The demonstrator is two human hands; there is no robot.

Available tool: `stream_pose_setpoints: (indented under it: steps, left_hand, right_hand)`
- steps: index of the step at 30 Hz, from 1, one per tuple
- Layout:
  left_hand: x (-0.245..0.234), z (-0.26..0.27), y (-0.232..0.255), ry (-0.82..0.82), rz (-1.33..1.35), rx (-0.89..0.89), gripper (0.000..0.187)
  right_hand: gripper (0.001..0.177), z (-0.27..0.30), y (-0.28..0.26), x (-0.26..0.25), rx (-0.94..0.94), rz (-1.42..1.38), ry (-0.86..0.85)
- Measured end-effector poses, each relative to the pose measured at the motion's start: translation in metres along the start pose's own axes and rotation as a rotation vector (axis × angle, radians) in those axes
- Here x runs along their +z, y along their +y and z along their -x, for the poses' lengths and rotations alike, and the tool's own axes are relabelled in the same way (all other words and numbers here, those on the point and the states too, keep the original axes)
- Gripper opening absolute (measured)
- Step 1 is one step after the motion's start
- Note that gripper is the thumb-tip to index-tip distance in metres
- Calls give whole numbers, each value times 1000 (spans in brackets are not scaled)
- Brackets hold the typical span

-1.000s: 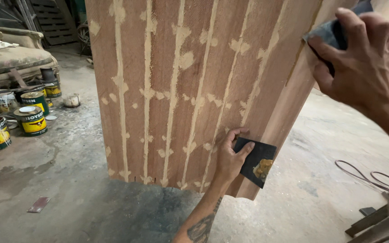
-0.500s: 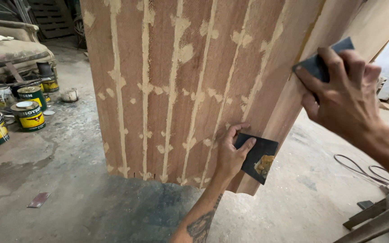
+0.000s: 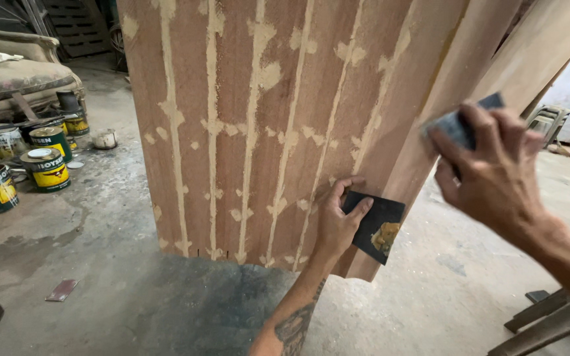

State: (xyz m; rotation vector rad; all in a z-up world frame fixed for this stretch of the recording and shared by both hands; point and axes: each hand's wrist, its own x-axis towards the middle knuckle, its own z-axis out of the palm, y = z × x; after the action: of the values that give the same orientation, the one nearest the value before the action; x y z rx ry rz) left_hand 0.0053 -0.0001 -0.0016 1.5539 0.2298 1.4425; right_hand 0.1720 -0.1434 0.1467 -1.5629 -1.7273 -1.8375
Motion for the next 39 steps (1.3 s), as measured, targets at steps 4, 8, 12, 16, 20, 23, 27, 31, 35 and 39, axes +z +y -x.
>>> stream_pose_setpoints:
  steps: [4,8,12,16,20,23,27,31,35,39]
  left_hand:
    - [-2,1,9,1,22,-23,37]
    - [3,16,22,52,158,-95,43]
    - [6,35,18,255,267,-265,62]
    - [10,45,19,446,725,-523,72]
    - [8,58,4,479,725,-591,43]
    - [8,71,2,457,552,-527,36]
    - [-6,88,25,164,207,-486,31]
    - [-13,98,-3,-24,-156,-160,57]
    - [3,105,-21,-244,-198,-242,87]
    - [30,99,-24,-316,-280,-313,94]
  right_hand:
    - [52,-3,-4,-24,41,-3,-49]
    - [59,41,-23,-32,129,-434,-131]
    - [48,84,-64,-55,199,-683,-205]
    - [49,104,-81,-66,239,-731,-253]
    - [50,111,-84,-65,197,-683,-304]
    - [55,118,-89,-58,150,-647,-316]
    - [56,131,-100,-51,172,-677,-350]
    - [56,150,-92,-47,284,-701,-410]
    - [55,175,-81,-39,499,-689,-579]
    - [55,184,-66,-47,768,-739,-793]
